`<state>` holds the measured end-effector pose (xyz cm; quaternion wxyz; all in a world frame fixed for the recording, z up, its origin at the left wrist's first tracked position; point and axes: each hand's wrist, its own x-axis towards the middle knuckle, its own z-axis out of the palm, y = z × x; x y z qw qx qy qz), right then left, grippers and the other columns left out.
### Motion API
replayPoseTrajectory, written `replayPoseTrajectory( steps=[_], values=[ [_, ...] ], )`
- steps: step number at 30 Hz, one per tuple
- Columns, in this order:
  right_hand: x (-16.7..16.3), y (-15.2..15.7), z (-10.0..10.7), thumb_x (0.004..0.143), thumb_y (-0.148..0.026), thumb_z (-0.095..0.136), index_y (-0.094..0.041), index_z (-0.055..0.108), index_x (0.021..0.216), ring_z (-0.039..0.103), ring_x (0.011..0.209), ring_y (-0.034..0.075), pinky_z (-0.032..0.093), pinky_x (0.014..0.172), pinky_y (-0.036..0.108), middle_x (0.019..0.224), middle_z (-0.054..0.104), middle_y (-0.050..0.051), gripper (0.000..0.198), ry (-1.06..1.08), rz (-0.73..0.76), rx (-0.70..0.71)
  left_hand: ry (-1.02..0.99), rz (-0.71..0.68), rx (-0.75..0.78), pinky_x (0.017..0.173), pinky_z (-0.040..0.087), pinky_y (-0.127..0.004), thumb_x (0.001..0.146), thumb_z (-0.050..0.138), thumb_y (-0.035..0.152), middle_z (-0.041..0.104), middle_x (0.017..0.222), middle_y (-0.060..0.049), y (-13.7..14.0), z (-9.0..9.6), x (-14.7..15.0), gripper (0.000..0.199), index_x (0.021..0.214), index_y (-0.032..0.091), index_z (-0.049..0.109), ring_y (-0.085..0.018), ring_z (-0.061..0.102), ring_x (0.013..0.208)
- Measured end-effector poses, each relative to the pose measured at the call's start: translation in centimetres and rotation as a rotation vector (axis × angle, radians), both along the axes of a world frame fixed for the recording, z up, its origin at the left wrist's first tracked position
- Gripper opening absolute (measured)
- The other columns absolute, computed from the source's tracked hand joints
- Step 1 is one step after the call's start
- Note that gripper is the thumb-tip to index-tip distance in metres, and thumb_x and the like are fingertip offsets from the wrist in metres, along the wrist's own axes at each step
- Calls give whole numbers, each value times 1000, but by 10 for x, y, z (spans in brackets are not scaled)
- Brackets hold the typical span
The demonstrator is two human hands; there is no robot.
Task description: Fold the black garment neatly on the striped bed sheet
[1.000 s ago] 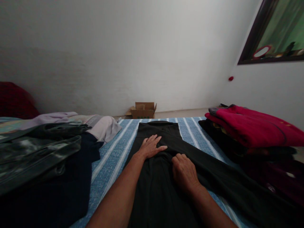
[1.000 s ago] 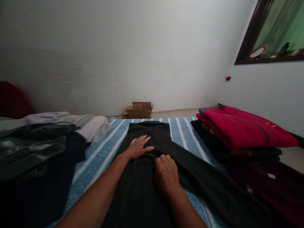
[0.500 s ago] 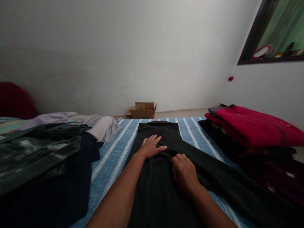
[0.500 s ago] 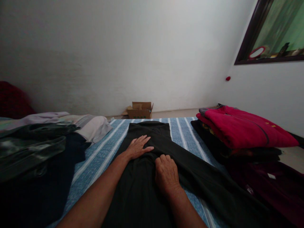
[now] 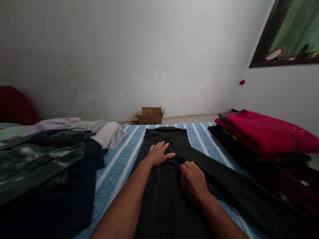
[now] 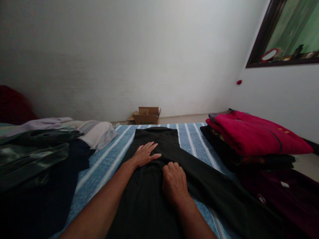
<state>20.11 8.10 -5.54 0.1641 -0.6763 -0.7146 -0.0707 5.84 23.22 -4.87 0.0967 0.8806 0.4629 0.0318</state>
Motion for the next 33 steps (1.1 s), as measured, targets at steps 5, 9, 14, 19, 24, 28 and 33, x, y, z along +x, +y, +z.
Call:
replayPoseTrajectory(
  steps=[5, 9, 14, 19, 24, 28, 33],
  values=[
    [0, 0, -1, 82, -10, 49, -20, 56, 78, 46, 78, 18, 27, 64, 30, 83, 56, 3, 13, -3, -3, -3, 11, 4, 5, 107, 12, -45, 76, 23, 75, 21, 149, -10, 0, 1, 0, 82, 140, 23, 27, -25, 15, 137],
    [1, 0, -1, 81, -10, 49, -20, 56, 78, 46, 78, 18, 27, 64, 30, 83, 56, 4, 12, -1, -1, 1, 17, 3, 2, 107, 11, -45, 77, 24, 74, 21, 149, -10, 0, 2, 1, 82, 140, 23, 27, -25, 14, 137],
    [1, 1, -2, 81, -10, 48, -20, 56, 78, 46, 78, 19, 27, 64, 30, 83, 56, 4, 14, 5, 11, 5, 11, 3, 2, 107, 11, -45, 76, 24, 75, 20, 149, -10, 1, -1, 0, 83, 141, 23, 26, -25, 14, 137],
    [0, 1, 0, 81, -8, 46, -20, 56, 78, 46, 78, 19, 27, 64, 30, 83, 57, 4, 15, 12, 5, 9, 11, -1, 13, 107, 12, -45, 75, 23, 76, 22, 149, -10, 4, -2, 0, 84, 140, 22, 28, -25, 15, 137],
    [-1, 1, 3, 80, -9, 48, -19, 57, 79, 47, 80, 19, 28, 65, 31, 85, 57, 5, 14, 34, 12, 1, 25, 8, 38, 107, 14, -45, 76, 23, 75, 22, 148, -11, 3, -2, -1, 84, 140, 22, 28, -26, 17, 136],
    [-2, 1, 2, 80, -8, 47, -19, 58, 81, 47, 81, 20, 28, 66, 31, 86, 57, 5, 15, 46, 15, 7, 17, 3, 0, 107, 13, -48, 75, 27, 75, 22, 148, -12, 4, 1, -1, 84, 139, 22, 29, -27, 16, 136],
    [-3, 1, 0, 80, -8, 47, -19, 58, 82, 48, 82, 20, 28, 66, 31, 87, 57, 5, 16, 69, 23, -2, -112, 52, -70, 107, 18, -44, 71, 48, 68, 29, 145, -14, 7, 17, -1, 83, 135, 18, 37, -27, 24, 134]
  ],
)
